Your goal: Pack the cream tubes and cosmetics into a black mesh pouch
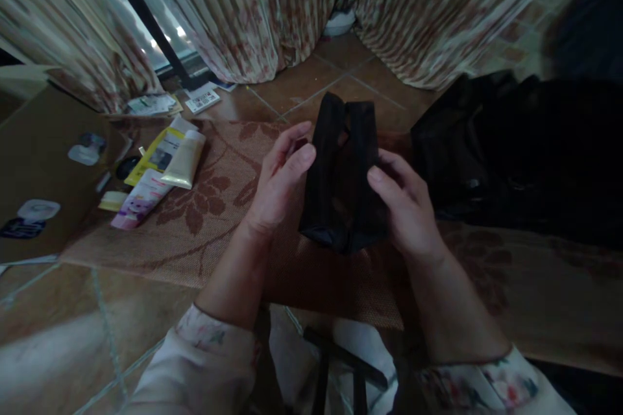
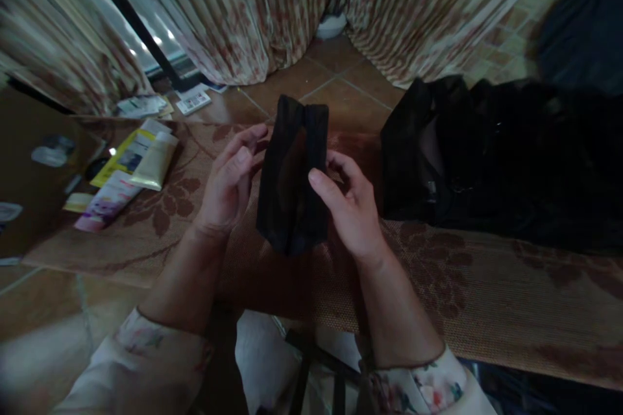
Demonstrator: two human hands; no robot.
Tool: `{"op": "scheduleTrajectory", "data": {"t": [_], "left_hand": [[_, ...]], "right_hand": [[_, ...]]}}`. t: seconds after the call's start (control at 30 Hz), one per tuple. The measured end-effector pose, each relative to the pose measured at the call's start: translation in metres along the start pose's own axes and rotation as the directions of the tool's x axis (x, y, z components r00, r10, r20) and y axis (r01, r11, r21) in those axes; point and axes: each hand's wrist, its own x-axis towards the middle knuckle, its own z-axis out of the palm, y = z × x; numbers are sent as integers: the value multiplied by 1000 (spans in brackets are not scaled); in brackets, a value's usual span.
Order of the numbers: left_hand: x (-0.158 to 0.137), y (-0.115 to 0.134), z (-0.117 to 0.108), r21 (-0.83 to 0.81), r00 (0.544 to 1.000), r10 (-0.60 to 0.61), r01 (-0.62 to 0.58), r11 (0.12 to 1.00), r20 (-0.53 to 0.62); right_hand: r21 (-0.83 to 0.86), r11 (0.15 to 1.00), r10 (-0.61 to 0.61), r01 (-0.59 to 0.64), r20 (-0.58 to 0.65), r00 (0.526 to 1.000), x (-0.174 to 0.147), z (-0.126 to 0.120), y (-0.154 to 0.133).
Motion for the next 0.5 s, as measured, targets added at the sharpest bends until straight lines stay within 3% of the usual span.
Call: {"op": "scheduleTrajectory", "data": {"t": [0.13, 0.27, 0.4, 0.5], "left_hand": [[-3, 3, 6, -37, 990, 44, -39, 999, 136], [-5, 6, 9, 49, 967, 106, -121, 991, 233], [-1, 4, 1, 141, 957, 131, -171, 975, 259], [5, 3, -6, 110, 974, 101, -126, 986, 204]], "right_hand": [[-21, 999, -44, 44, 12, 999, 0, 2, 1], [-59, 997, -56, 59, 48, 997, -2, 7, 4], [-82, 993, -83, 88, 64, 994, -3, 11, 8], [-63, 990, -123, 126, 49, 991, -1, 10, 11]]}}
